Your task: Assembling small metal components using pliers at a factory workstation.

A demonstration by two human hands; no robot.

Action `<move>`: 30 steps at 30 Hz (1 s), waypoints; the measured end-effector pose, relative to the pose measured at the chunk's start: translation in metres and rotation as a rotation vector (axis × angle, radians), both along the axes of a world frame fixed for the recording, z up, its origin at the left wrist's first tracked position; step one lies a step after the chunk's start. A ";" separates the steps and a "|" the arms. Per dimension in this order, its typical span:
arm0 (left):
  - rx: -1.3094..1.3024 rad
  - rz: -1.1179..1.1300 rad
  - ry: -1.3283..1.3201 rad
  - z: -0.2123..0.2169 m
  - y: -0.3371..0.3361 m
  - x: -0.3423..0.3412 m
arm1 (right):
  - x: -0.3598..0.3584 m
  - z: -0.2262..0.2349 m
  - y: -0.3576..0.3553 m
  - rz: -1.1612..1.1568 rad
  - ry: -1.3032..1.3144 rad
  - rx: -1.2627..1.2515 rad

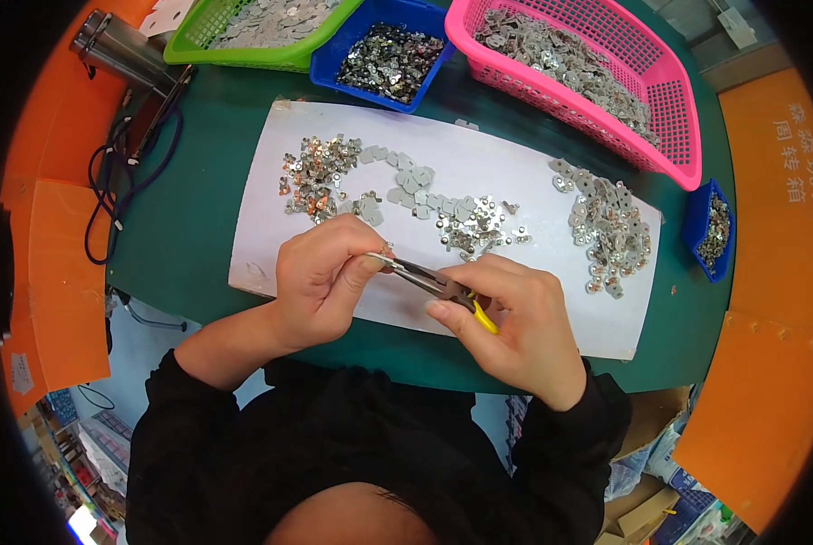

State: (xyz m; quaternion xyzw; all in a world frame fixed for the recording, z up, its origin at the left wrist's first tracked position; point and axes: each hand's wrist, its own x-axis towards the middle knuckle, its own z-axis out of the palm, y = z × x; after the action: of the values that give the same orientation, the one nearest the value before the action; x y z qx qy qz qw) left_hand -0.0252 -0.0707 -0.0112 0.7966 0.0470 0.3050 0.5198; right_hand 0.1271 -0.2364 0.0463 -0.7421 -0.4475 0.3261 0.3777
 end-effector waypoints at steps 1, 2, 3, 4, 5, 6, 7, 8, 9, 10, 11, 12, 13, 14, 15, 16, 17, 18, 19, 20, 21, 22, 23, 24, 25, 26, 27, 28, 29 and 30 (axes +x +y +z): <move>-0.010 0.013 -0.001 -0.001 -0.001 0.000 | -0.001 -0.003 0.001 0.007 -0.033 0.018; -0.020 0.026 -0.002 -0.001 -0.001 0.000 | -0.001 -0.005 0.001 0.014 -0.066 0.035; -0.021 0.031 0.000 -0.001 -0.001 0.000 | -0.002 -0.007 0.002 0.018 -0.064 0.034; -0.020 0.030 -0.002 -0.001 0.000 0.001 | -0.003 -0.008 0.002 0.006 -0.062 0.036; -0.019 0.030 -0.005 -0.001 0.000 0.001 | -0.003 -0.009 0.002 -0.005 -0.060 0.038; -0.020 0.032 -0.004 -0.001 0.000 0.001 | -0.003 -0.010 0.003 -0.004 -0.059 0.036; -0.033 0.034 -0.015 -0.001 0.000 0.002 | -0.002 -0.011 0.005 0.013 -0.037 0.028; -0.045 0.037 -0.025 -0.001 0.000 0.002 | -0.002 -0.011 0.005 0.029 -0.015 0.020; -0.045 0.038 -0.024 -0.001 0.000 0.002 | -0.002 -0.013 0.006 0.030 -0.014 0.019; -0.048 0.041 -0.025 -0.002 0.000 0.002 | -0.003 -0.014 0.006 0.026 0.017 0.020; -0.051 0.044 -0.025 -0.002 0.000 0.002 | -0.003 -0.016 0.006 0.022 0.048 0.021; -0.051 0.046 -0.023 -0.002 0.000 0.002 | -0.003 -0.017 0.006 0.024 0.050 0.021; -0.054 0.051 -0.011 -0.003 0.000 0.002 | -0.004 -0.019 0.006 0.013 0.029 0.021; -0.056 0.055 0.001 -0.003 0.000 0.001 | -0.004 -0.020 0.006 0.002 0.008 0.022; -0.057 0.055 0.002 -0.003 0.000 0.001 | -0.004 -0.020 0.006 0.002 0.009 0.022; -0.059 0.052 0.002 -0.003 0.000 0.001 | -0.004 -0.020 0.006 0.001 -0.001 0.015; -0.062 0.048 0.001 -0.004 0.000 0.001 | -0.004 -0.019 0.006 -0.001 -0.011 0.009; -0.062 0.048 0.002 -0.004 0.000 0.001 | -0.003 -0.019 0.006 -0.001 -0.010 0.009; -0.063 0.054 -0.004 -0.004 -0.001 0.001 | -0.003 -0.020 0.007 0.015 -0.022 0.029; -0.063 0.059 -0.011 -0.004 -0.001 0.002 | -0.003 -0.020 0.007 0.031 -0.035 0.049; -0.064 0.059 -0.011 -0.004 -0.001 0.002 | -0.003 -0.020 0.007 0.031 -0.035 0.049; -0.059 0.059 -0.014 -0.004 -0.001 0.002 | -0.003 -0.019 0.007 0.027 -0.043 0.035; -0.054 0.060 -0.016 -0.004 -0.001 0.002 | -0.003 -0.019 0.007 0.023 -0.050 0.021; -0.054 0.061 -0.015 -0.004 -0.001 0.002 | -0.003 -0.018 0.008 0.024 -0.049 0.021; -0.049 0.065 -0.018 -0.004 -0.001 0.002 | -0.004 -0.017 0.008 0.023 -0.056 0.030; -0.045 0.068 -0.021 -0.005 -0.002 0.002 | -0.004 -0.016 0.008 0.022 -0.063 0.038; -0.046 0.068 -0.021 -0.005 -0.002 0.001 | -0.004 -0.015 0.009 0.023 -0.063 0.038; -0.036 0.069 -0.013 -0.004 -0.002 0.000 | -0.004 -0.013 0.009 0.035 -0.087 0.033; -0.026 0.070 -0.004 -0.004 -0.002 -0.001 | -0.003 -0.012 0.009 0.047 -0.110 0.027; -0.026 0.070 -0.004 -0.005 -0.003 0.000 | -0.004 -0.014 0.009 0.047 -0.110 0.027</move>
State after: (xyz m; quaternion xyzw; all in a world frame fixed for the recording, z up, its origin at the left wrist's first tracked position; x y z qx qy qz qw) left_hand -0.0253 -0.0737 -0.0161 0.7871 0.0774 0.3240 0.5191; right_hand 0.1232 -0.2271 0.0327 -0.7431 -0.4892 0.2874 0.3548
